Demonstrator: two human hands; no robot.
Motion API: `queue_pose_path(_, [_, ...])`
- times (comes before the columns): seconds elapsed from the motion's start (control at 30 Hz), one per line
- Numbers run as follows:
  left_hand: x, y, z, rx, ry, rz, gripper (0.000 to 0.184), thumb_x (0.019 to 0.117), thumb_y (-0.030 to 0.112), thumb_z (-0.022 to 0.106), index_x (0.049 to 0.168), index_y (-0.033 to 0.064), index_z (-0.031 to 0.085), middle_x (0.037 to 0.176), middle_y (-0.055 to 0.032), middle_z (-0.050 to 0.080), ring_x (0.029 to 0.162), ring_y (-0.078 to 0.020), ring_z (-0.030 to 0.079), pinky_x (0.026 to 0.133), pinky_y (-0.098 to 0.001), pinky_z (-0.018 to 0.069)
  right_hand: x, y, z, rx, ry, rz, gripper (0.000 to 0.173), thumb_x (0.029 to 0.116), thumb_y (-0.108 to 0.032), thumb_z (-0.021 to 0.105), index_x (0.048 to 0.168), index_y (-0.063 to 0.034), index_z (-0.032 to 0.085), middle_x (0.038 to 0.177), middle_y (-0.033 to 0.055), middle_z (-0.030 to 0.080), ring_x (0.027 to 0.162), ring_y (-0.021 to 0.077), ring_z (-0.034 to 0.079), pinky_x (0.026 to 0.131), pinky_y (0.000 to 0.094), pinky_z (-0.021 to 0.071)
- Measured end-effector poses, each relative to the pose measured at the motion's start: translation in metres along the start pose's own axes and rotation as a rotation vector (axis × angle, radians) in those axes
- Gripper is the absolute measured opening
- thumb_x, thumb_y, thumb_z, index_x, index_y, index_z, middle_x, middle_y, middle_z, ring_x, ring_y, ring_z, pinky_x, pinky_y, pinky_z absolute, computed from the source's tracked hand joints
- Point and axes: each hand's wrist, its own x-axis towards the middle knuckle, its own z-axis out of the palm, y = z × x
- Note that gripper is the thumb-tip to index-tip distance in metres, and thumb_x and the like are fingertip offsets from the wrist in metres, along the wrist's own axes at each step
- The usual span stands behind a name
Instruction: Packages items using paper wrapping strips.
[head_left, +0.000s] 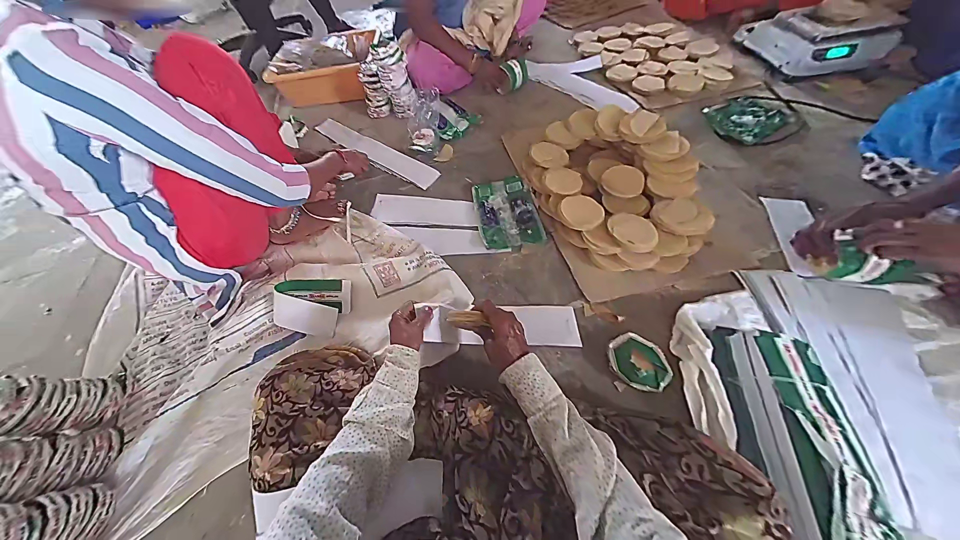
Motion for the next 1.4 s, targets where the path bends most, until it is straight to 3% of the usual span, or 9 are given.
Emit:
queue_pose_path(0.17, [0.013,0.013,-0.028,0.252,-0.185,0.006,0.034,0.1000,0.007,0.062,0.128,-0.0133,0.060,0.127,-0.0322,0.062,0.121,-0.0367,0.062,0.109,-0.0463,0.0448,-0.001,-0.002,0.006,-0.130,-0.110,0.042,0.039,0.0919,0.000,0.067,0.131,0.0007,0.063,0.117,0.0253,0.071,0.113,0.0447,0.066,0.107,0.0595,0.0428])
queue_pose_path(0.6, [-0.004,0.014,-0.018,0.454,-0.123,0.173,0.031,0.1011,0.012,0.057,0.122,-0.0083,0.066,0.114,-0.0282,0.069,0.112,-0.0380,0.066,0.103,-0.0506,0.0471,0.006,0.011,0.011,-0.153,-0.145,0.081,0.045,0.0903,0.003,0.063,0.135,-0.0002,0.061,0.123,0.0234,0.069,0.119,0.0409,0.064,0.112,0.0554,0.0389])
queue_pose_path(0.87, [-0.003,0.029,-0.014,0.582,-0.160,0.152,0.034,0.1031,0.013,0.054,0.131,-0.0040,0.063,0.118,-0.0277,0.069,0.116,-0.0404,0.064,0.107,-0.0530,0.0431,0.007,0.011,0.013,-0.157,-0.111,0.066,0.042,0.0919,0.000,0.064,0.134,-0.0012,0.062,0.122,0.0212,0.070,0.120,0.0401,0.064,0.114,0.0539,0.0372])
queue_pose_path(0.93, [0.002,0.027,-0.013,0.485,-0.152,0.125,0.034,0.1027,0.013,0.056,0.130,-0.0052,0.063,0.116,-0.0265,0.070,0.111,-0.0357,0.067,0.103,-0.0483,0.0475,0.008,0.011,0.011,-0.174,-0.137,0.067,0.043,0.0935,-0.001,0.064,0.136,-0.0018,0.061,0.125,0.0205,0.070,0.123,0.0386,0.063,0.116,0.0545,0.0340])
queue_pose_path(1.07, [-0.003,0.022,-0.001,0.071,-0.199,0.057,0.034,0.1091,0.020,0.048,0.118,-0.0069,0.066,0.102,-0.0176,0.071,0.084,-0.0172,0.071,0.078,-0.0346,0.0606,0.006,0.018,0.013,-0.125,-0.081,0.061,0.044,0.0908,0.002,0.065,0.135,-0.0013,0.062,0.124,0.0201,0.070,0.120,0.0384,0.064,0.116,0.0540,0.0352])
queue_pose_path(1.13, [-0.006,0.012,0.002,0.092,-0.286,0.212,0.031,0.1073,0.014,0.049,0.116,-0.0070,0.069,0.107,-0.0162,0.073,0.094,-0.0135,0.071,0.088,-0.0309,0.0583,0.004,0.020,0.013,-0.099,-0.068,0.075,0.045,0.0908,0.001,0.066,0.136,-0.0012,0.062,0.125,0.0204,0.070,0.121,0.0387,0.064,0.116,0.0535,0.0359])
queue_pose_path(1.27, [-0.002,-0.006,0.013,0.034,-0.266,0.459,0.027,0.0988,0.005,0.057,0.119,-0.0104,0.067,0.113,-0.0180,0.072,0.098,-0.0124,0.071,0.090,-0.0276,0.0572,0.003,0.027,0.014,-0.030,-0.036,0.079,0.043,0.0904,0.001,0.066,0.133,-0.0006,0.063,0.122,0.0210,0.071,0.118,0.0388,0.065,0.113,0.0533,0.0391])
queue_pose_path(1.33, [-0.002,-0.007,0.014,-0.031,-0.231,0.418,0.034,0.1006,0.012,0.055,0.123,-0.0128,0.061,0.116,-0.0189,0.069,0.101,-0.0128,0.069,0.091,-0.0279,0.0563,0.002,0.030,0.015,0.000,-0.019,0.065,0.041,0.0900,0.001,0.067,0.131,-0.0004,0.064,0.120,0.0212,0.072,0.116,0.0390,0.066,0.112,0.0542,0.0403])
queue_pose_path(1.4, [-0.008,-0.007,0.009,-0.037,-0.245,0.391,0.064,0.0951,0.033,0.060,0.136,-0.0162,0.050,0.129,-0.0234,0.064,0.117,-0.0148,0.064,0.102,-0.0280,0.0506,0.001,0.031,0.016,0.012,-0.003,0.045,0.039,0.0899,0.000,0.067,0.129,0.0007,0.065,0.119,0.0217,0.072,0.116,0.0398,0.066,0.112,0.0545,0.0403])
